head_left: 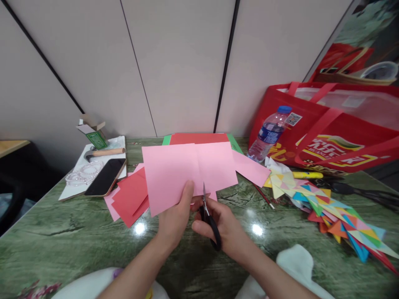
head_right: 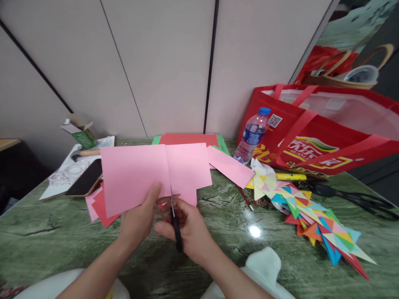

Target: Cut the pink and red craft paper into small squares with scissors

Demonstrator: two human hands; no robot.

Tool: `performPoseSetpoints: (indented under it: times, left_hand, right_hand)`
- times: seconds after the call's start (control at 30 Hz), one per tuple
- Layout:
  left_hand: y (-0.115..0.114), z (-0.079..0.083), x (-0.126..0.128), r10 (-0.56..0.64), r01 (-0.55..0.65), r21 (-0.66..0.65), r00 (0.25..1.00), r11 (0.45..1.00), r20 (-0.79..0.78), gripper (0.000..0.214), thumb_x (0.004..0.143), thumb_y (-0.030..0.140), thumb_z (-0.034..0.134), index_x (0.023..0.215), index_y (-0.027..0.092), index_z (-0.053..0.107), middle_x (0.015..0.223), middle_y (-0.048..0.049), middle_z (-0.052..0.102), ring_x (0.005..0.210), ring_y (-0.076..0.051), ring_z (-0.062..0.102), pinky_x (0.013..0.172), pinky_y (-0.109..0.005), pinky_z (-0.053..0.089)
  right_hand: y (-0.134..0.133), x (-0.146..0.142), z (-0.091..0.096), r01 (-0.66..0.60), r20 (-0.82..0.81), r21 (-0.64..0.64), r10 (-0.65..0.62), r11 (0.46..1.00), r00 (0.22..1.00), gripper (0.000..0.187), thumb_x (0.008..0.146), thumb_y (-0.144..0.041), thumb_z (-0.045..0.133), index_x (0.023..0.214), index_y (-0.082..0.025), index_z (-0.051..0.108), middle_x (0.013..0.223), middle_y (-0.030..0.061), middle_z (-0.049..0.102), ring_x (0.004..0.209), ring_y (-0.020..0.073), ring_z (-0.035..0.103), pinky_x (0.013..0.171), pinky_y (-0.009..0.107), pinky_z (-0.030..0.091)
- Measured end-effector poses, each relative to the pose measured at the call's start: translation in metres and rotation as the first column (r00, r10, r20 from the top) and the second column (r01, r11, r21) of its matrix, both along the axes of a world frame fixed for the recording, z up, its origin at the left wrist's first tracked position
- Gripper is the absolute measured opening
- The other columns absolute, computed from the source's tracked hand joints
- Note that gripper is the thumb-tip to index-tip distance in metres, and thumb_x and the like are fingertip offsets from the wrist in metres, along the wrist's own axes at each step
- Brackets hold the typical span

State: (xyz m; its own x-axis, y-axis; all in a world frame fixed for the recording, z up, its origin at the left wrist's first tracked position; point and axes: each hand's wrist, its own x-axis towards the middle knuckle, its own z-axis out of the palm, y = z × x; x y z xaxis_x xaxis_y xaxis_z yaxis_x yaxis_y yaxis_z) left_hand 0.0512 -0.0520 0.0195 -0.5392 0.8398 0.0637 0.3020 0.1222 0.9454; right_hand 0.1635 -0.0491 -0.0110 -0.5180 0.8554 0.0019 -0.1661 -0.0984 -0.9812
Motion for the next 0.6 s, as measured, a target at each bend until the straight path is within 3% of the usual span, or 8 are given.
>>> performPoseSetpoints:
  times: [0.17, 0.33, 0.6]
  left_hand:
    - [0.0, 0.0001, -0.0002, -0.036, 0.036, -0.015, 0.998, 0.999, -0.052, 0.03, 0.073, 0.046, 0.052, 0.078, 0.02, 0.066, 0.088, -0.0047, 0.068, 0.092, -0.023, 0.06, 0.092, -0.035, 0.038]
    - [-0.0002, 0.0027, 0.0006, -0.096, 0.096, -0.013, 0.995, 0.995, 0.003, 0.03, 0.074, 0.045, 0.051, 0.069, 0.02, 0.066, 0.074, -0.0035, 0.069, 0.08, -0.022, 0.062, 0.085, -0.034, 0.043]
    - [-0.0005, -0.002, -0.0005, -0.041, 0.039, -0.054, 0.999, 0.998, -0.021, 0.036, 0.072, 0.052, 0.051, 0.072, 0.019, 0.065, 0.075, -0.0054, 0.068, 0.083, -0.024, 0.061, 0.09, -0.035, 0.04]
  right_hand:
    - [-0.0005, -0.0002, 0.0008, 0.017, 0.0, 0.016, -0.017, 1.0, 1.0, 0.041, 0.06, -0.045, 0.072, 0.082, -0.017, 0.052, 0.059, -0.0054, 0.042, 0.054, 0.0089, 0.037, 0.049, 0.021, 0.031]
    - [-0.0009, -0.0005, 0.0015, 0.022, 0.023, 0.025, -0.023, 0.999, 0.999, 0.039, 0.062, -0.046, 0.07, 0.081, -0.016, 0.053, 0.064, -0.0036, 0.045, 0.056, 0.0092, 0.038, 0.051, 0.022, 0.032]
    - [-0.0004, -0.0006, -0.0016, 0.029, 0.007, -0.004, -0.029, 1.0, 1.0, 0.039, 0.06, -0.044, 0.072, 0.081, -0.017, 0.053, 0.066, -0.0038, 0.045, 0.055, 0.0086, 0.038, 0.05, 0.021, 0.033]
